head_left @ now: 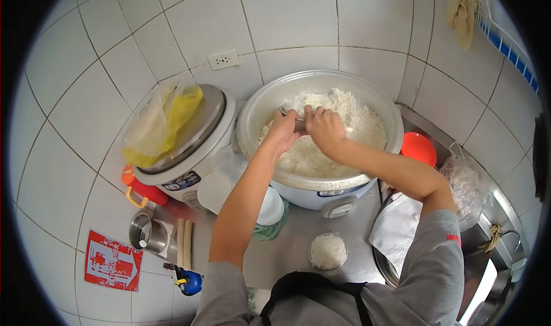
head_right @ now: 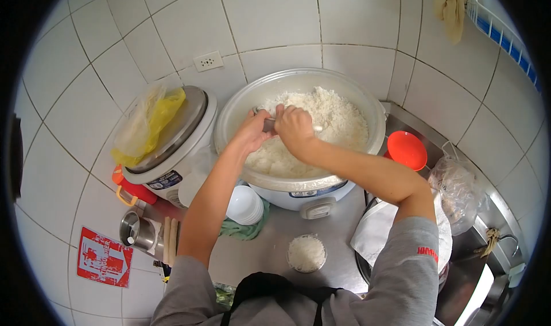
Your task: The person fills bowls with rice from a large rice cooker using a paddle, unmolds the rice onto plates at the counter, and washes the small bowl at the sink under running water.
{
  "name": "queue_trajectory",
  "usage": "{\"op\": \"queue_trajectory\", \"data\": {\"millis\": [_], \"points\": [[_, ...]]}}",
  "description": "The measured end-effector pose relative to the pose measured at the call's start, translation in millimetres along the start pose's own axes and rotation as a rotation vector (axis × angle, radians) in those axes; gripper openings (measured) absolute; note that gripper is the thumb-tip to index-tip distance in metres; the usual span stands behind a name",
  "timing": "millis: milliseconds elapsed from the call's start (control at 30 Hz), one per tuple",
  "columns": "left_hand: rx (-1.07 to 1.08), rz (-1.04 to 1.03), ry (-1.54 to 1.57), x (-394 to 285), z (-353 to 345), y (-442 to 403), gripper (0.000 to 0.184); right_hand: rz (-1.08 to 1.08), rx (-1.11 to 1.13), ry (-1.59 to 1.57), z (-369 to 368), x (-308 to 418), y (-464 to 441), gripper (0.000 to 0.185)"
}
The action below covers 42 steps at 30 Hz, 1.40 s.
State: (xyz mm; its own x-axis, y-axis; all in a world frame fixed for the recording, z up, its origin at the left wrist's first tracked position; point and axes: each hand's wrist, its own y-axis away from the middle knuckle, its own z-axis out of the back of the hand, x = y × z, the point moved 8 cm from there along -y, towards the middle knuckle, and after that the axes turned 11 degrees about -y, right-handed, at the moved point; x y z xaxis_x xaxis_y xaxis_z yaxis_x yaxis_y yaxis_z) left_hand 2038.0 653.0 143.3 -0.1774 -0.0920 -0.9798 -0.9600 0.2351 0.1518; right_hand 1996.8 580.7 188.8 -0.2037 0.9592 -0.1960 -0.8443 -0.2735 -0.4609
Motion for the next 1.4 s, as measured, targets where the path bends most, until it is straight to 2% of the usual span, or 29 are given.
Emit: {"op": "queue_trajectory", "data": {"millis": [100, 233, 300, 400, 467, 600, 700, 800, 900, 1000, 1200, 1300, 1400], "points": [[0.01, 0.034, 0.066, 8.8, 11.9, -3.9, 0.033, 0.179, -0.047, -0.079, 5.9, -8.8, 2.5, 0.03], [0.04, -0.048, 0.113, 3.0, 25.9, -0.7, 0.033, 0.092, -0.033, -0.117, 29.9, -80.3, -30.7, 0.026], [0.05, -0.036, 0.026, 0.8, 32.6, 4.3, 0.035, 0.042, 0.09, 0.086, -3.5, -113.8, -38.1, 0.029], [0.073, -0.094, 0.037, 1.2, 33.8, 12.3, 0.061, 0.197, 0.124, 0.386, -62.0, -146.3, -25.6, 0.028], [0.065, -0.153, 0.026, -1.9, 33.6, 16.7, 0.065, 0.209, 0.146, 0.356, -75.5, -167.5, -11.8, 0.023], [-0.014, -0.26, 0.075, -8.9, 37.3, 18.5, 0.059, 0.156, 0.284, 0.252, -73.2, -172.5, 8.5, 0.022], [-0.075, -0.35, 0.078, -14.9, 43.4, 19.7, 0.067, 0.061, 0.385, 0.273, -67.7, -165.4, 19.1, 0.022], [-0.19, -0.357, 0.076, -18.4, 48.7, 27.8, 0.066, 0.023, 0.457, 0.212, -52.8, -151.3, 30.1, 0.02], [-0.185, -0.372, 0.073, -17.2, 49.7, 26.6, 0.066, 0.023, 0.548, 0.124, -53.8, -124.8, 54.0, 0.018], [-0.154, -0.315, 0.081, -14.8, 45.5, 27.2, 0.064, 0.019, 0.514, 0.147, -52.6, -117.4, 55.0, 0.017], [-0.01, -0.207, 0.061, -1.1, 35.6, 12.9, 0.057, -0.104, 0.662, 0.076, -41.1, -106.9, 56.7, 0.018], [-0.021, -0.188, 0.074, -3.1, 35.1, 14.0, 0.058, -0.005, 0.579, -0.048, -60.0, -87.3, 58.6, 0.02], [-0.083, -0.257, 0.056, -6.5, 39.2, 15.6, 0.058, -0.08, 0.681, -0.178, -71.1, -79.8, 50.4, 0.025]]}}
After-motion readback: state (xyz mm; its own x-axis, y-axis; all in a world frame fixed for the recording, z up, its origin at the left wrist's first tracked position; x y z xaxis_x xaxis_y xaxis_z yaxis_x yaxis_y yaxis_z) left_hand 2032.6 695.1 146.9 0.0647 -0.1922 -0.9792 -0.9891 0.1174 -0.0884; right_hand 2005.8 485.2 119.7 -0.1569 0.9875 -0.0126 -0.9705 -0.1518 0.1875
